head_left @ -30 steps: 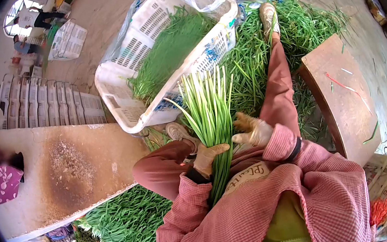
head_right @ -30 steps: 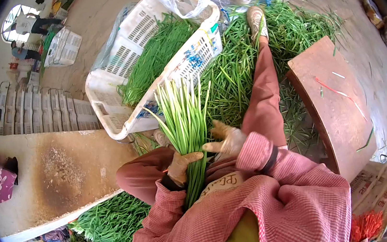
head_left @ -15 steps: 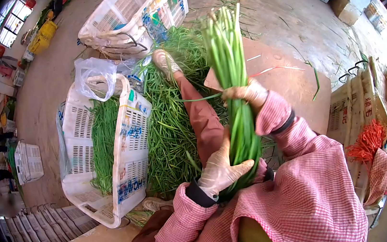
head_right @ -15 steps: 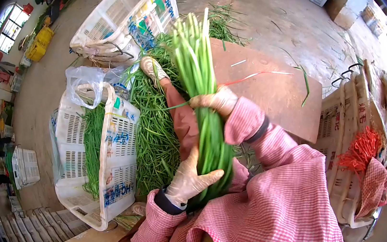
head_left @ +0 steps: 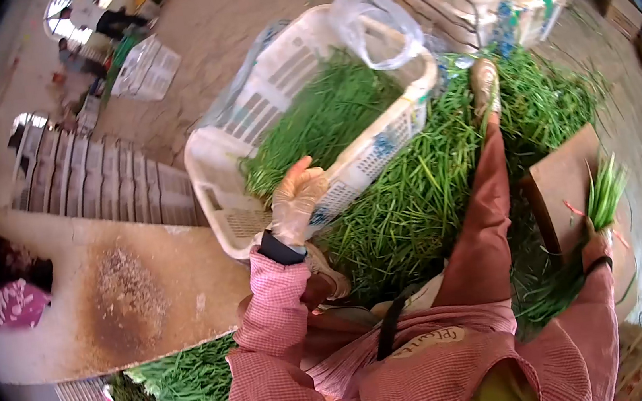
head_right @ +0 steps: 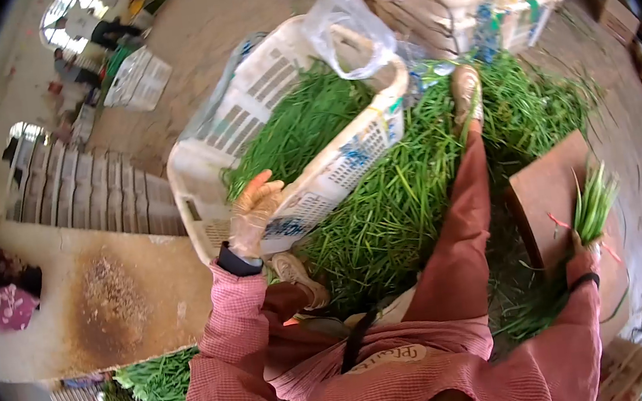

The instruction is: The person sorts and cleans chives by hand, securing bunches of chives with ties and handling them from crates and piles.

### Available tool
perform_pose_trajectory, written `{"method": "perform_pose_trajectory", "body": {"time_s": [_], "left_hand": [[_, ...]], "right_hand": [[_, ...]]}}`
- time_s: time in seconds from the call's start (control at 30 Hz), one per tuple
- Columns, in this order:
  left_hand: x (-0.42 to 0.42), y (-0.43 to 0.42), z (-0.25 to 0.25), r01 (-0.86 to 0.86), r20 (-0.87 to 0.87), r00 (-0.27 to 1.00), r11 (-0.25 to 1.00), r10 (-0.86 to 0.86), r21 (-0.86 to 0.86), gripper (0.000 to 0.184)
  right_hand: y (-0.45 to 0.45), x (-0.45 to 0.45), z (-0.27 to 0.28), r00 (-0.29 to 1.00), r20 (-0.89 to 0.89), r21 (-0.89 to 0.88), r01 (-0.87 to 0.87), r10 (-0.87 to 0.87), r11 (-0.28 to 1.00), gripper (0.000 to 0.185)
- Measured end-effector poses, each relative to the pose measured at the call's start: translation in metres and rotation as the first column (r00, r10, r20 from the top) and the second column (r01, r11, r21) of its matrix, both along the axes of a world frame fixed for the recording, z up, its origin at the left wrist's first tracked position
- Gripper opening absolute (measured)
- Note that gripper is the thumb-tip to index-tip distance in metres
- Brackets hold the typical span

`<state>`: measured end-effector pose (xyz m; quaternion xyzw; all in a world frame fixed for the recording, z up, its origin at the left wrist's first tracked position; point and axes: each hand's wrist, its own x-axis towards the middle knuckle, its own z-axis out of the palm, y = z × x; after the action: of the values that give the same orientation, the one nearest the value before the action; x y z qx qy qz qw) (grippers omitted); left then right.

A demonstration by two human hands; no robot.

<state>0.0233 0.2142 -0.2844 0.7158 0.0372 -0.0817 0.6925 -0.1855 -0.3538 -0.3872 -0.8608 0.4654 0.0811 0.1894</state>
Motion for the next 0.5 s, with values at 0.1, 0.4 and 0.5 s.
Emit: {"method": "perform_pose_trajectory", "body": {"time_s": [0.1, 0.4, 0.5], "left_hand": [[0.022, 0.155, -0.031, -0.463, 0.057, 0.884, 0.886, 0.463, -0.018, 0.038], [0.019, 0.319, -0.16, -0.73, -0.013, 0.613, 0.573, 0.79, 0.372, 0.045], [0.017, 0.301, -0.14, -0.341, -0.143, 0.853, 0.745, 0.501, 0.573, 0.044]], "right_hand": [[-0.015, 0.043, 0.021, 0.981, 0.093, -0.107, -0.161, 0.171, 0.981, 0.054], [0.26, 0.356, 0.097, 0.285, 0.472, -0.213, -0.881, 0.835, 0.421, 0.058], [0.442, 0.383, 0.121, 0.148, 0.148, -0.101, -0.981, 0.978, 0.164, 0.061]]}}
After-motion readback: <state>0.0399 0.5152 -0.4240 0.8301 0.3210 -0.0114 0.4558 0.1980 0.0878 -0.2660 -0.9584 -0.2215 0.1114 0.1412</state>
